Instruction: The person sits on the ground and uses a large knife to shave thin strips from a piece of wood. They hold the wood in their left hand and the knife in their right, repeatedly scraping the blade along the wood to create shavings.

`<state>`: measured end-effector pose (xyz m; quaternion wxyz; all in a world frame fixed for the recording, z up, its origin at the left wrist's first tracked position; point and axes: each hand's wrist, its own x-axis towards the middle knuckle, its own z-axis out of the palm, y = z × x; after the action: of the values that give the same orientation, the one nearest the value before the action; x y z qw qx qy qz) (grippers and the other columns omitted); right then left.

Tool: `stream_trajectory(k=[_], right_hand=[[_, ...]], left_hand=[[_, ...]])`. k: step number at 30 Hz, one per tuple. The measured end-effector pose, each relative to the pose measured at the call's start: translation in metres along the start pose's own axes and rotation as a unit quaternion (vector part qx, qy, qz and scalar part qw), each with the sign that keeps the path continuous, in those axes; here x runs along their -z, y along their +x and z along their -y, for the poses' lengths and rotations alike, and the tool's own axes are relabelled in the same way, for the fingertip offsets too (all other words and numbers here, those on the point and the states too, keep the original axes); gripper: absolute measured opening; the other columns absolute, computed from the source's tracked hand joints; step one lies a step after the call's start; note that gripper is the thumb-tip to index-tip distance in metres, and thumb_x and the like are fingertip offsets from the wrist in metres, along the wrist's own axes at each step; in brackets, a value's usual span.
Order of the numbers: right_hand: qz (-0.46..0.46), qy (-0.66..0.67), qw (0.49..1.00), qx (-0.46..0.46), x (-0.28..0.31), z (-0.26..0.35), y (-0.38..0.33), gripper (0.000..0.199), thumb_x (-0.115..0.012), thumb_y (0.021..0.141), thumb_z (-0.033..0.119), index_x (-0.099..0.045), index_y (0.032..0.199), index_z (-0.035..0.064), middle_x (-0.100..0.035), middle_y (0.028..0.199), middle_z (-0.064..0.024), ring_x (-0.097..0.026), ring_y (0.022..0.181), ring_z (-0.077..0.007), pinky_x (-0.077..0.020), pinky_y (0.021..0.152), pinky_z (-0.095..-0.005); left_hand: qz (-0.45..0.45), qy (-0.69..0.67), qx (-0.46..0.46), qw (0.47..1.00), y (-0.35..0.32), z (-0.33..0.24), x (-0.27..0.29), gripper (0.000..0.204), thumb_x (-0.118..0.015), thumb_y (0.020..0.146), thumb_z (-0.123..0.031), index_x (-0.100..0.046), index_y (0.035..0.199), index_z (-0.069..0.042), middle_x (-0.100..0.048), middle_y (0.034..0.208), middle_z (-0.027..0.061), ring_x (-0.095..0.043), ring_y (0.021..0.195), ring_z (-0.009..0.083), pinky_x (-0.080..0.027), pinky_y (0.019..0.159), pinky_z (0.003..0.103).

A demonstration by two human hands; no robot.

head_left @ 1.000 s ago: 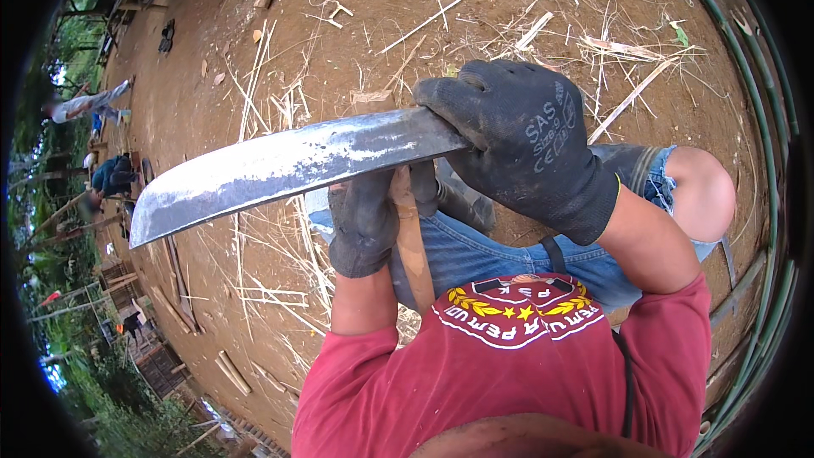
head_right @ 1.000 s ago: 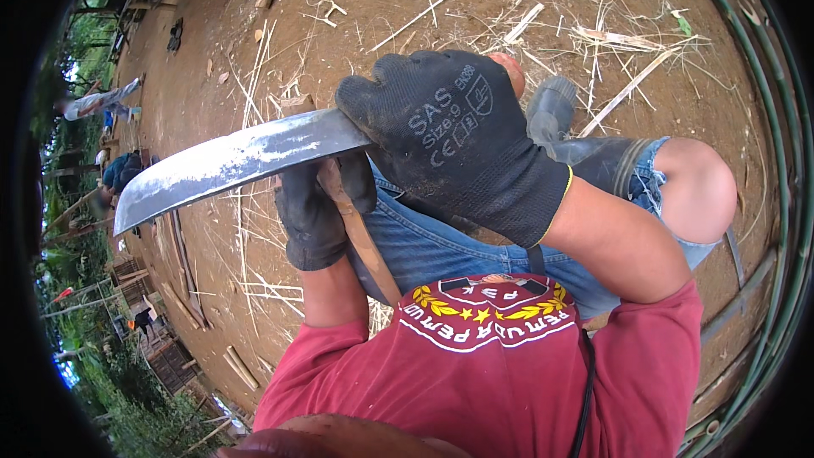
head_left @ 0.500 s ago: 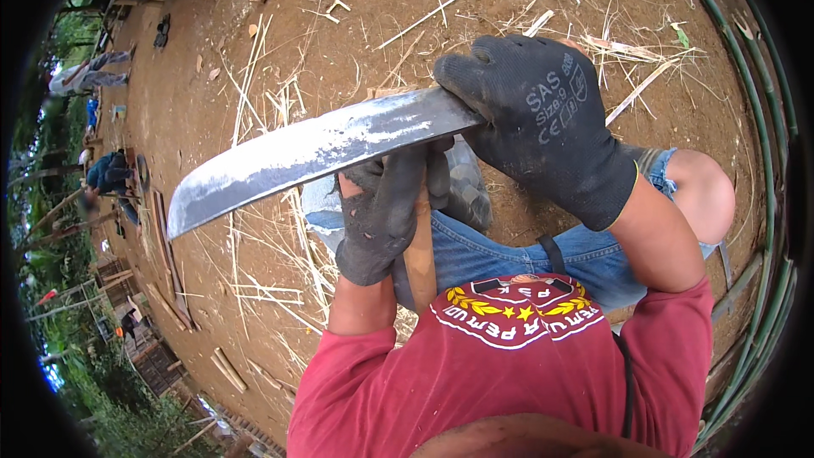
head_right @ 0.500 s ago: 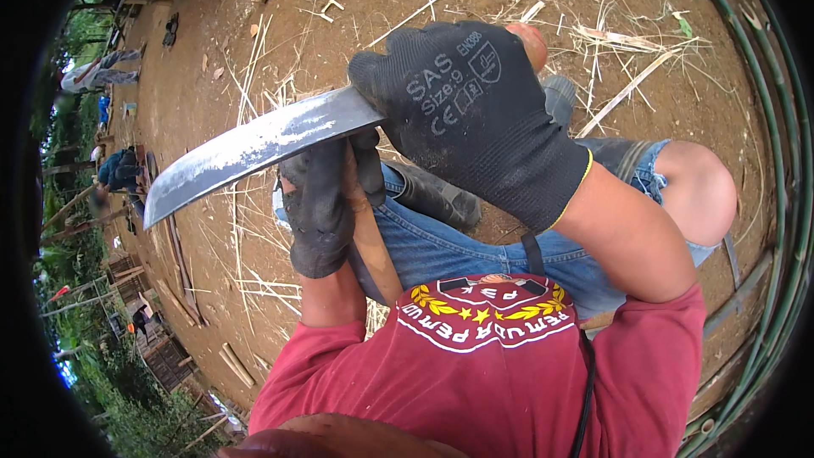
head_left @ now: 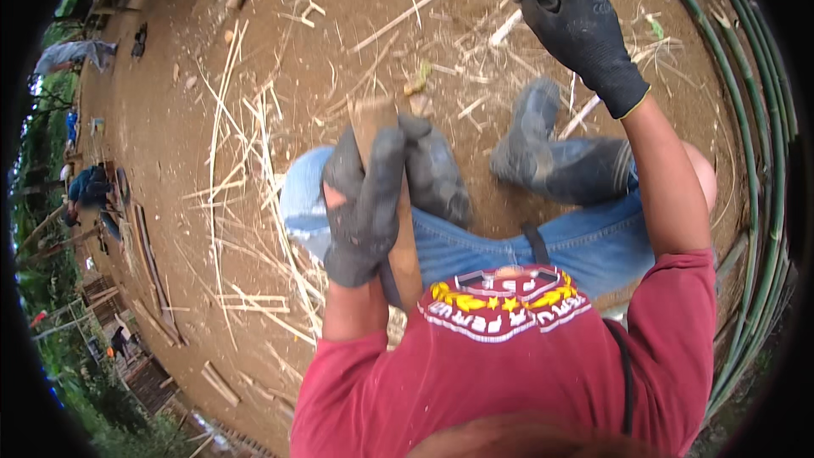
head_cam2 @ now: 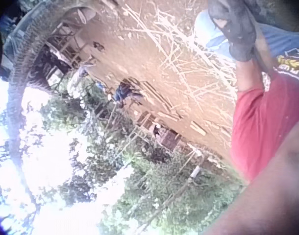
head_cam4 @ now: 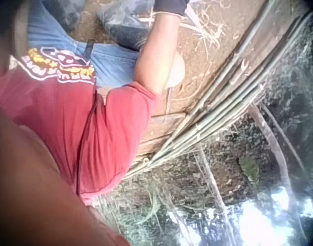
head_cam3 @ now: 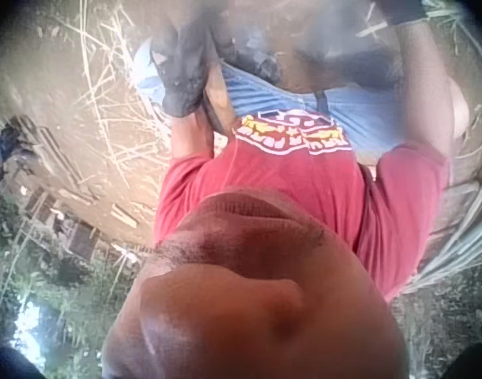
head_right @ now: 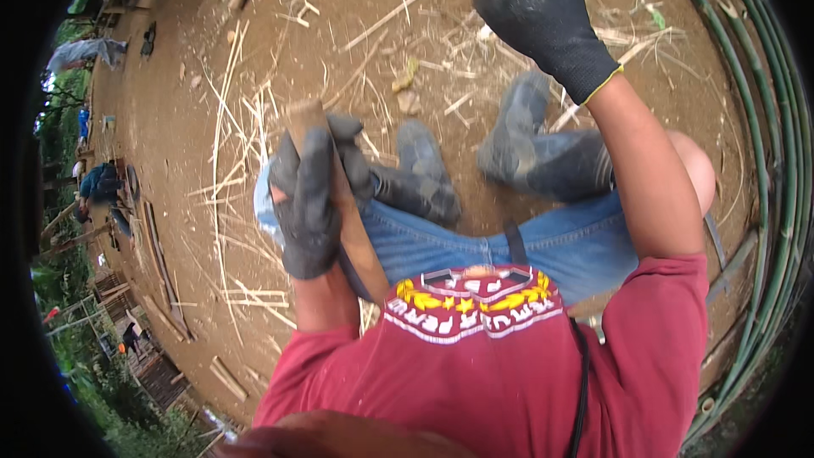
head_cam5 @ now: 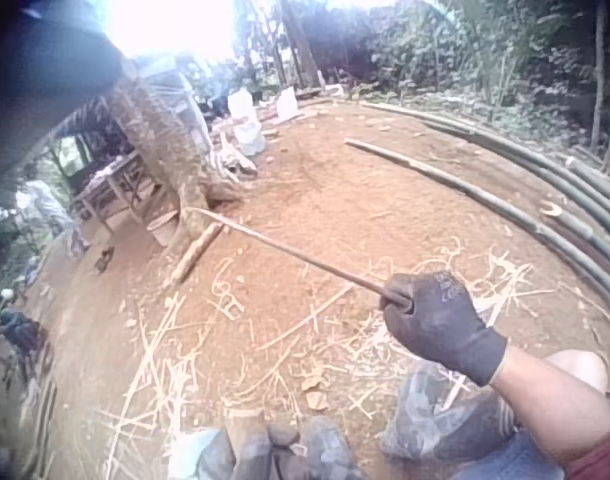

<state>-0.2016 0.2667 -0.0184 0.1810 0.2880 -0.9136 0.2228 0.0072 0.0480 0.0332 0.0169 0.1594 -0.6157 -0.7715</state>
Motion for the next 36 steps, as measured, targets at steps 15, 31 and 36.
stream_trajectory(k=[15, 31, 36], right_hand=[[0.049, 0.155, 0.979, 0.122, 0.036, 0.108, -0.030, 0.042, -0.082, 0.066, 0.018, -0.071, 0.107, 0.0124, -0.064, 0.080, -0.0090, -0.066, 0.070, -0.0312, -0.0527, 0.061, -0.0410], [0.119, 0.113, 0.982, 0.088, 0.034, 0.110, -0.025, 0.031, -0.078, 0.071, 0.018, -0.068, 0.100, 0.0122, -0.061, 0.079, -0.0087, -0.065, 0.072, -0.0317, -0.0515, 0.063, -0.0419], [0.127, 0.124, 0.981, 0.079, 0.023, 0.105, -0.027, 0.025, -0.075, 0.074, 0.020, -0.066, 0.096, 0.0117, -0.061, 0.079, -0.0096, -0.065, 0.074, -0.0323, -0.0510, 0.064, -0.0437]], left_hand=[[0.101, -0.127, -0.013, 0.987, 0.003, 0.019, 0.006, 0.046, -0.051, 0.106, -0.042, -0.060, 0.127, -0.002, -0.064, 0.095, 0.0091, -0.060, 0.077, 0.0162, -0.048, 0.066, 0.031], [0.008, -0.166, 0.001, 0.986, 0.009, 0.021, -0.014, 0.032, -0.057, 0.105, -0.032, -0.066, 0.118, -0.004, -0.065, 0.082, 0.0079, -0.063, 0.064, 0.0153, -0.051, 0.053, 0.028], [-0.002, -0.036, -0.005, 0.999, 0.011, 0.018, -0.014, 0.027, -0.054, 0.106, -0.027, -0.066, 0.117, -0.004, -0.063, 0.076, 0.0055, -0.060, 0.057, 0.0118, -0.048, 0.050, 0.024]])
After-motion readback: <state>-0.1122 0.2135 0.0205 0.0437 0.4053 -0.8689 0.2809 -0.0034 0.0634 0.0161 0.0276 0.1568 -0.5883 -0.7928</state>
